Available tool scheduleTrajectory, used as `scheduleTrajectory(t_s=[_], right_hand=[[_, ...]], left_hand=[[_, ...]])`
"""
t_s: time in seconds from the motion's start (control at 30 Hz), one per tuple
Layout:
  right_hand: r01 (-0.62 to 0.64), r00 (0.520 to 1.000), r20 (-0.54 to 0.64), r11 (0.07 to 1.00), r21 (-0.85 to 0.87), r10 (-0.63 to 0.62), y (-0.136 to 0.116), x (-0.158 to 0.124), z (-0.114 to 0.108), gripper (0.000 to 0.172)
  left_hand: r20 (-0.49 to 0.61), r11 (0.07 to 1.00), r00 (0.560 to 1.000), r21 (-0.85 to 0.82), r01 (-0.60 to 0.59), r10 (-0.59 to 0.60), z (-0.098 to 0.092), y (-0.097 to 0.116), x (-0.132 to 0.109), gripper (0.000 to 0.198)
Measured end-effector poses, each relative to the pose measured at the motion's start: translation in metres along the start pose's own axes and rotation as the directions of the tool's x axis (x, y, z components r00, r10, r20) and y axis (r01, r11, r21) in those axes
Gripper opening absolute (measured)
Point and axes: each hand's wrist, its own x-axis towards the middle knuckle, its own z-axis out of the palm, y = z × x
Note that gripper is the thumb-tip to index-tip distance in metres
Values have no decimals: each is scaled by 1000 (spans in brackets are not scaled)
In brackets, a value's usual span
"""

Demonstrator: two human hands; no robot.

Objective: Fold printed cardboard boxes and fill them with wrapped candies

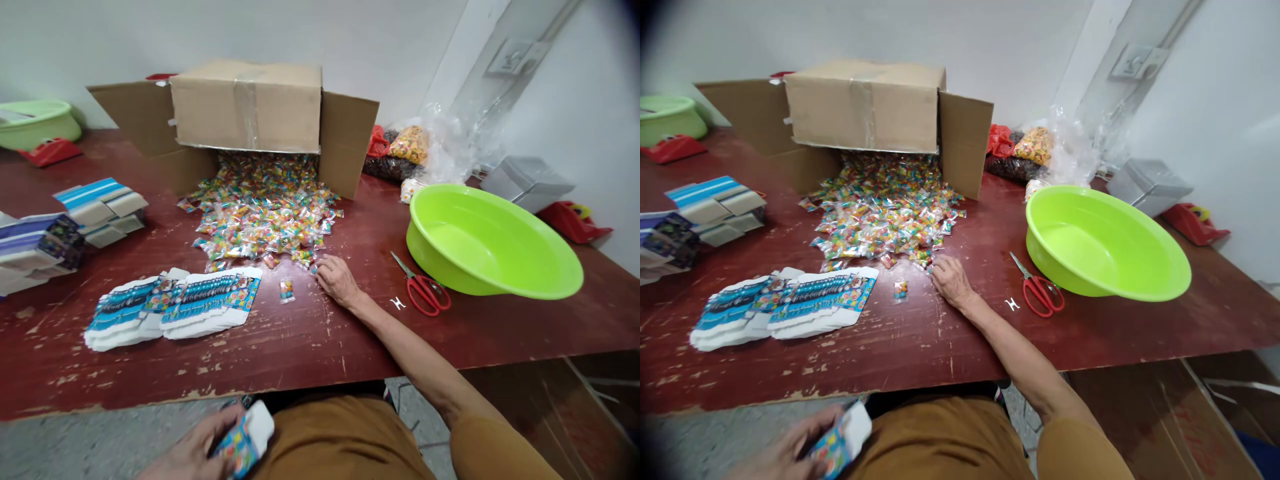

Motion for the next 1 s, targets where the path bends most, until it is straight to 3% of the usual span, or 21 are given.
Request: scheduleTrajectory(t_s=[0.1,0.27,0.33,0.43,0.5,0.53,0.67,0.8,0.9,1.0], right_hand=[[-44,993,-106,998,44,49,-9,0,-7,5],[-198,946,-218,959,202,241,-41,2,-25,23],[-209,949,-161,924,321,271,-62,-1,-31,26],[-232,961,13,779,583,276,-96,-12,-35,26],[-258,958,78,710,655,276,-113,-22,-37,22],[-260,958,75,723,640,278,-120,-26,-37,21],[-146,987,9,853,501,163,-132,-41,-41,15],[39,993,90,925,379,-79,-136,-46,-46,13],[-54,987,153,821,568,-41,-133,-45,-43,17],[-365,930,326,521,772,170,-126,-46,-32,20]], left_hand=[[-75,973,994,-210,-93,79,24,24,5,72],[-151,900,951,-311,-306,271,56,63,21,48],[-164,872,934,-337,-356,318,65,73,27,46],[-163,841,907,-339,-422,389,77,83,31,53],[-155,832,894,-328,-447,419,83,86,32,57],[-151,832,890,-316,-456,431,84,87,32,59],[-144,832,883,-296,-469,447,86,85,32,62],[-174,798,868,-343,-495,464,86,83,34,59],[-201,775,881,-419,-473,429,88,85,33,55],[-172,763,909,-496,-414,380,88,87,29,54]])
